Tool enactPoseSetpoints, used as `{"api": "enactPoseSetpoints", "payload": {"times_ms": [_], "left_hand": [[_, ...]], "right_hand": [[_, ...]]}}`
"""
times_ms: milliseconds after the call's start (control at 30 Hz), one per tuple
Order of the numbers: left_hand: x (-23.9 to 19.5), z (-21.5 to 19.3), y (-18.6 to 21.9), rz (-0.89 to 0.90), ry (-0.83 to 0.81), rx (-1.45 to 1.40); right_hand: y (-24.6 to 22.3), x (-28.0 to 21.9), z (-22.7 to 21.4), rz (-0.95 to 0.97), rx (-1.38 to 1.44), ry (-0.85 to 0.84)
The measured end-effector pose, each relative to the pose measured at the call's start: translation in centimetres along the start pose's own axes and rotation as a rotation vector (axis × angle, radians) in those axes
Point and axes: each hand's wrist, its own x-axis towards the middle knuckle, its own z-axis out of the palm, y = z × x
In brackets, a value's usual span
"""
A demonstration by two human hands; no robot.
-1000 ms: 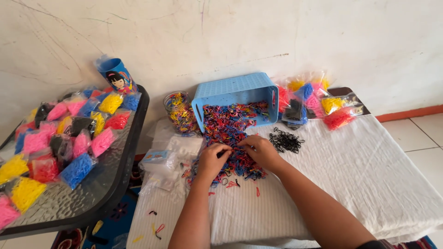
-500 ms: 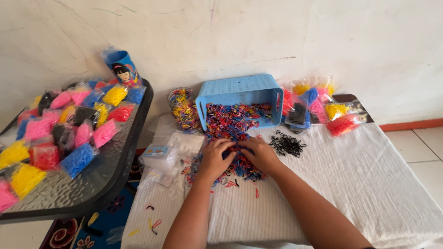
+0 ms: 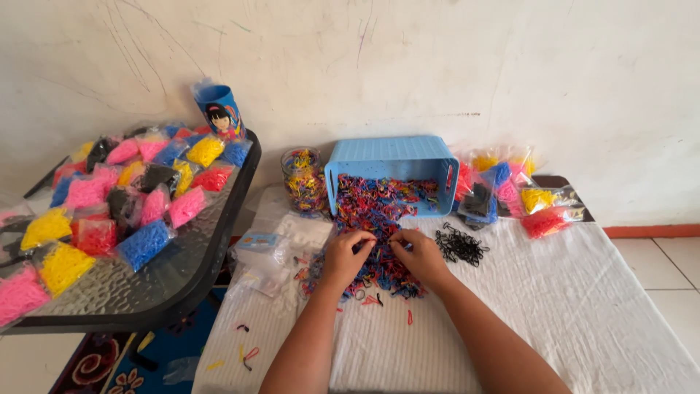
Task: The person sits on the floor and sorts a large pile of mixed-color rubber bands on a white cloth-covered table. They pick up individual bands from the pile and place them into a separate pile of black rubber bands to their right.
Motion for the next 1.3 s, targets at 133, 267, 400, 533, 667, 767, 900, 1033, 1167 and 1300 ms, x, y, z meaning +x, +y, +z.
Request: {"api": "enactPoseSetpoints", "payload": {"times_ms": [133,267,400,533,667,767,900,1033,1167,1300], "left_hand": [[-0.2,-0.5,0.9,-0.019,-0.004,-0.045],[-0.1,-0.6,1.3,-0.072,0.016,-0.129],[-0.1,-0.6,0.8,-0.132,0.017,-0.194],[-0.1,-0.4,0.6,-0.145,0.013,-0.243],[-0.2,-0.3,0.5,-0.144,0.012,-0.254],[-0.2,-0.3,0.6,-0.137,0.002,-0.276],[-0.3,-0.5,0.8,-0.131,-0.005,-0.282],[-0.1,-0.3,0.2,-0.143,-0.001,-0.294],[-0.3,-0.2,0.2,-0.157,0.017,-0.297],[-0.4,-0.7,0.7,-0.161,0.000,-0.325]], "right_hand": [[-0.7,-0.3,-0.4,0.088,0.046,-0.034],[-1.3,-0.4,-0.8,0.067,0.110,-0.030],[-1.9,-0.6,-1.0,0.046,0.104,-0.043],[-2.5,-0.8,-1.0,0.044,0.112,-0.046],[-2.2,-0.8,-0.3,-0.054,0.093,-0.001],[-1.5,-0.5,0.3,-0.108,0.075,0.017],[-1.0,-0.4,0.3,-0.155,0.066,0.028],[-0.3,-0.2,0.3,-0.150,0.013,0.033],[0.5,-0.2,0.4,-0.141,-0.026,0.053],[-0.4,-0.1,0.3,-0.154,-0.036,0.058]]}}
